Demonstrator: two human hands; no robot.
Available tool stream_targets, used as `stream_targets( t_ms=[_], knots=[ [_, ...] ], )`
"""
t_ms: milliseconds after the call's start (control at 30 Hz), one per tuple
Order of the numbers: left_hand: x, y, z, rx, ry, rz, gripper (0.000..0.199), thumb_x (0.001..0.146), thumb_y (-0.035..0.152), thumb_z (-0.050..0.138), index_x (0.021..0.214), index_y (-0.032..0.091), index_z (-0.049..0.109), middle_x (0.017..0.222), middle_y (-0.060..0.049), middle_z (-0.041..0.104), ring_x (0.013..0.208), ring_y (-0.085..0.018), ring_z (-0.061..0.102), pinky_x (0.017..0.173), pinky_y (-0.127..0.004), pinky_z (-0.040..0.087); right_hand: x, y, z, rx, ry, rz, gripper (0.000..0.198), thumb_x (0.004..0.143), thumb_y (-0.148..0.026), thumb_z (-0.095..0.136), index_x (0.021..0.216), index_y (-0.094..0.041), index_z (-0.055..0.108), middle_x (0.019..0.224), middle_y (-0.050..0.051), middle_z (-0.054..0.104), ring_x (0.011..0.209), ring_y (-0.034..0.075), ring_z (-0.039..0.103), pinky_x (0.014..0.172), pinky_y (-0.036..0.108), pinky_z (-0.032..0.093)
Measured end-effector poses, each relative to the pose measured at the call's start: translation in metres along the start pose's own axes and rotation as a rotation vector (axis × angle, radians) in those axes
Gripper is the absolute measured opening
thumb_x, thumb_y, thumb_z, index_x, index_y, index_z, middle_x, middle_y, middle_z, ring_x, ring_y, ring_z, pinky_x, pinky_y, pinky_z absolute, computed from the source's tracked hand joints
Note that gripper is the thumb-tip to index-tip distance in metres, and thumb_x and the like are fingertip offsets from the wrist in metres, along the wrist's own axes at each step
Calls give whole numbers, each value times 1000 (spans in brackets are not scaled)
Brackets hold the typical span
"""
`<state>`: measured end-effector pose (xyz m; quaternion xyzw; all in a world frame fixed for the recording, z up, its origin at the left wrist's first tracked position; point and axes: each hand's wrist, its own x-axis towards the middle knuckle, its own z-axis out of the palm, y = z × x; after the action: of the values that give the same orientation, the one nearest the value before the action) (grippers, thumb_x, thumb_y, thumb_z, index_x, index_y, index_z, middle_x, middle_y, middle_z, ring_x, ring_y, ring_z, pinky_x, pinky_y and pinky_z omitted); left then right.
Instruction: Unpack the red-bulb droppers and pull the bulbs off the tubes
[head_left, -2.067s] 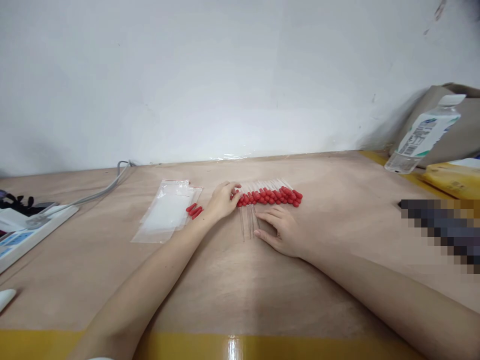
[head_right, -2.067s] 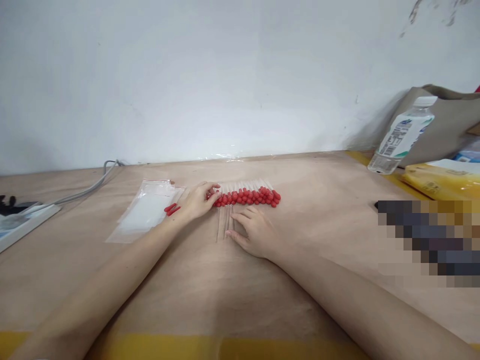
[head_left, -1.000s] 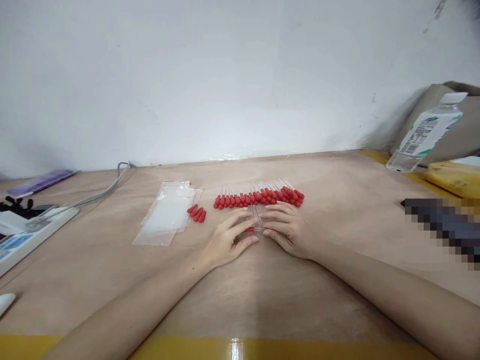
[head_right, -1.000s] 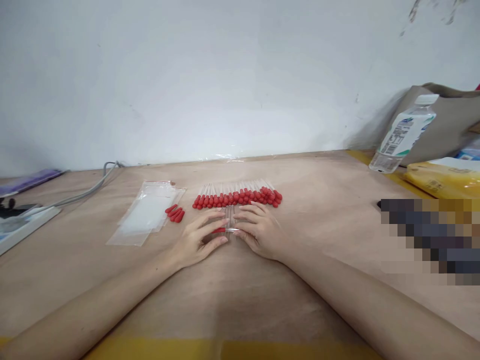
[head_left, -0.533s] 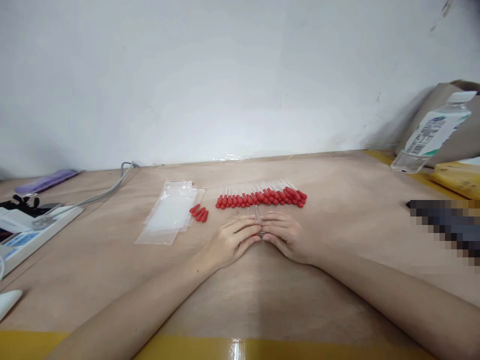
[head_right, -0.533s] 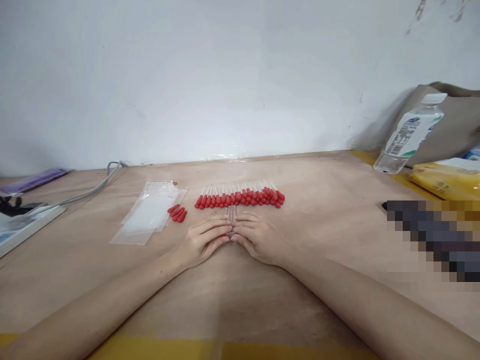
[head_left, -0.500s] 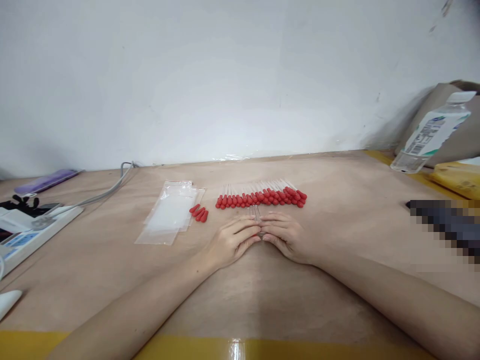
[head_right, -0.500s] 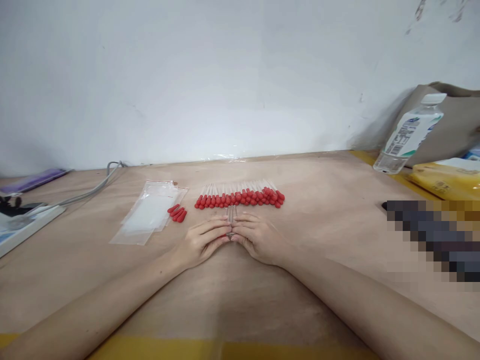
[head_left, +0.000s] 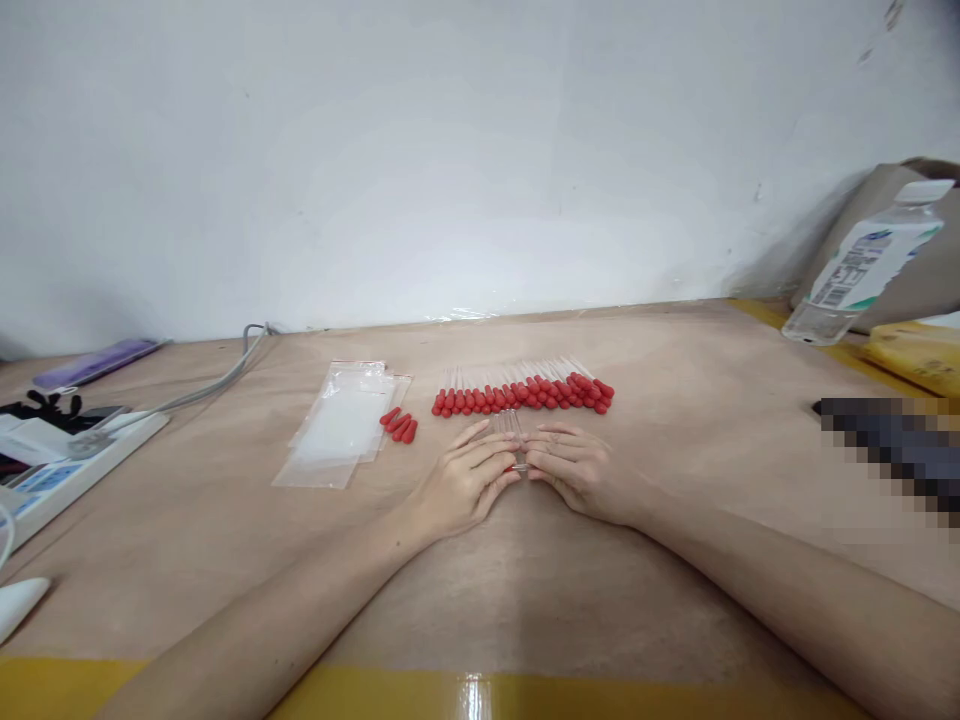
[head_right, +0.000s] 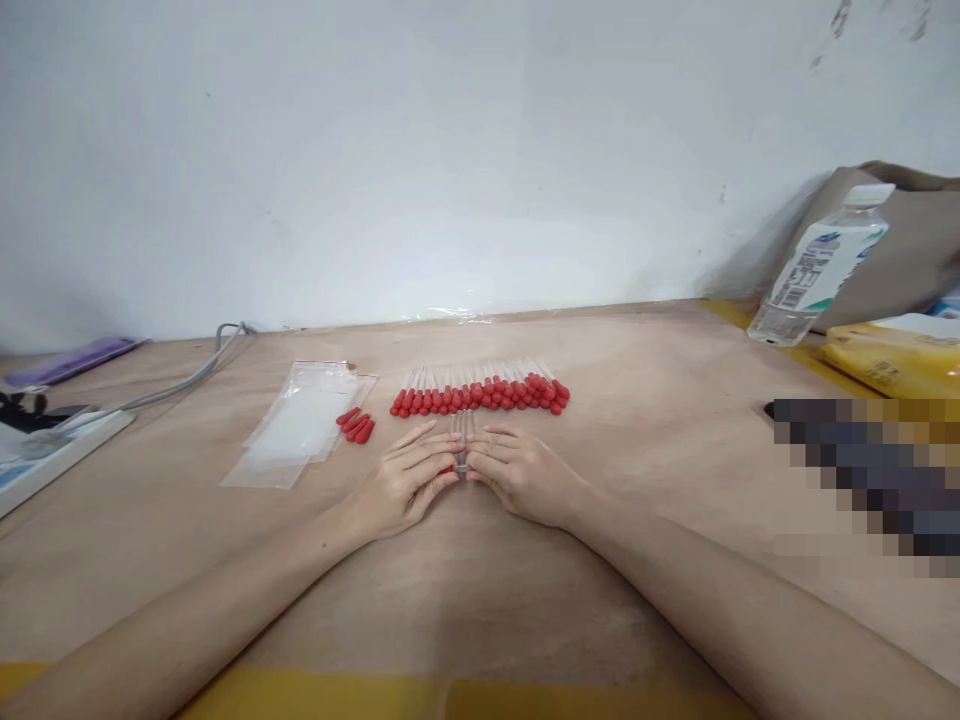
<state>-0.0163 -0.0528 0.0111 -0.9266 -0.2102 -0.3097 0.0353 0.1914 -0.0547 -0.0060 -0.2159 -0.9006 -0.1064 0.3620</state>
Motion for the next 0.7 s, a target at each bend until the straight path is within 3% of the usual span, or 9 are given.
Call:
stream_targets(
  t_ms=[300,700],
  knots=[
    [-1,-1,1,-50,-60,-61,18,88,21,44,96,17,59,110,-9,63,107,-17,57,102,-42,36,2,2,-7,-101,23,-97,16,88,-18,44,95,-16,58,95,7,67,100,15,59,95,34,45],
    [-2,-3,0,-68,-115,-79,18,88,22,42,93,17,59,108,-9,64,106,-18,57,101,-43,36,-3,4,-14,-141,-10,-161,24,88,-11,42,105,-14,58,109,8,63,114,19,49,98,39,44]
  ],
)
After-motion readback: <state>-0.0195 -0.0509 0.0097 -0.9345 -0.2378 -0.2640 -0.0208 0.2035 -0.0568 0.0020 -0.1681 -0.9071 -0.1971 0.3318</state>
